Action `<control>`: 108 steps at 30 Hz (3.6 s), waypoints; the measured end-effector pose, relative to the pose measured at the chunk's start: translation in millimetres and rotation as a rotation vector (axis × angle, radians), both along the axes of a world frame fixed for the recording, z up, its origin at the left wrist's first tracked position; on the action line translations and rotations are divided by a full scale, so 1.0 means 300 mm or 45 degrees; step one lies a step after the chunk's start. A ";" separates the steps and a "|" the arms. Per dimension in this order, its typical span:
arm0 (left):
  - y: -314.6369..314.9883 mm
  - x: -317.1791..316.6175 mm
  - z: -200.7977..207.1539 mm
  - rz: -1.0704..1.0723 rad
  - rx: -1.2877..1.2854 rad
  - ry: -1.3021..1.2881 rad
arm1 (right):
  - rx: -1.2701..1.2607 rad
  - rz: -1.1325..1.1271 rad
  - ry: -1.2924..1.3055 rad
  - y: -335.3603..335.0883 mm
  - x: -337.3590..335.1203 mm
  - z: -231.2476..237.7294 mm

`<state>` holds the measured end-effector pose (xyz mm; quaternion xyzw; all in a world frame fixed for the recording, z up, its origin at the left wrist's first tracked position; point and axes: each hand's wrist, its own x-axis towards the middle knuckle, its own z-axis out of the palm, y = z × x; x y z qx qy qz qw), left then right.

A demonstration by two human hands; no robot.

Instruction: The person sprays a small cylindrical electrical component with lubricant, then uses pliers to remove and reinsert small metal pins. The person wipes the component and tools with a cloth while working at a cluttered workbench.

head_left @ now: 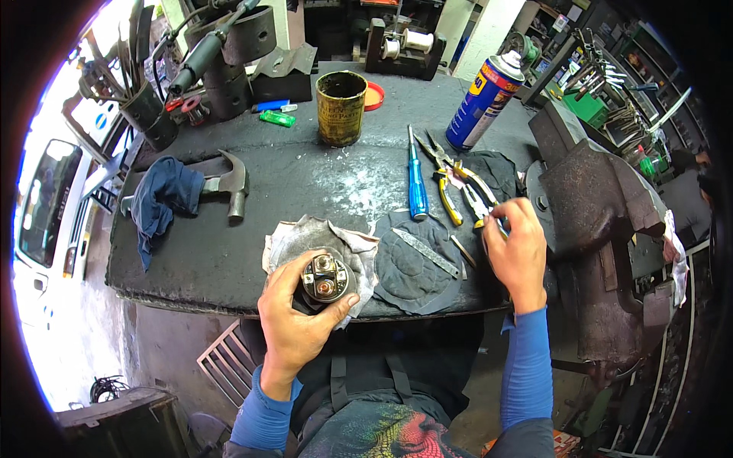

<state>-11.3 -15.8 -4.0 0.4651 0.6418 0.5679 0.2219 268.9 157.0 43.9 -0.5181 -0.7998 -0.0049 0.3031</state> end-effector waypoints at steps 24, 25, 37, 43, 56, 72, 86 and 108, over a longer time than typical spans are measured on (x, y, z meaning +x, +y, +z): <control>-0.075 -0.353 0.144 0.054 0.318 -0.233 | -0.195 -0.014 -0.552 0.446 -0.091 -0.059; -0.061 -0.443 0.156 0.225 0.370 -0.264 | -0.166 0.003 -0.557 0.440 -0.097 -0.059; -0.025 -0.972 0.330 1.095 -0.085 0.632 | 0.474 0.150 -0.175 0.229 -0.065 0.181; -0.069 -1.129 0.324 0.761 0.102 0.326 | 0.611 0.167 0.172 0.081 -0.071 0.289; -0.184 -1.125 0.255 0.678 -0.021 -0.041 | 0.426 0.591 0.488 -0.320 -0.426 0.400; -0.405 -0.530 0.066 0.055 0.716 -1.218 | 0.441 0.939 0.332 -0.519 -1.056 0.140; -0.469 -0.503 0.203 0.312 0.757 -0.770 | -1.933 1.083 1.559 -0.692 -1.105 -0.175; -0.511 -0.424 0.148 0.517 0.385 -0.118 | -0.840 1.137 1.152 -0.795 -1.110 -0.116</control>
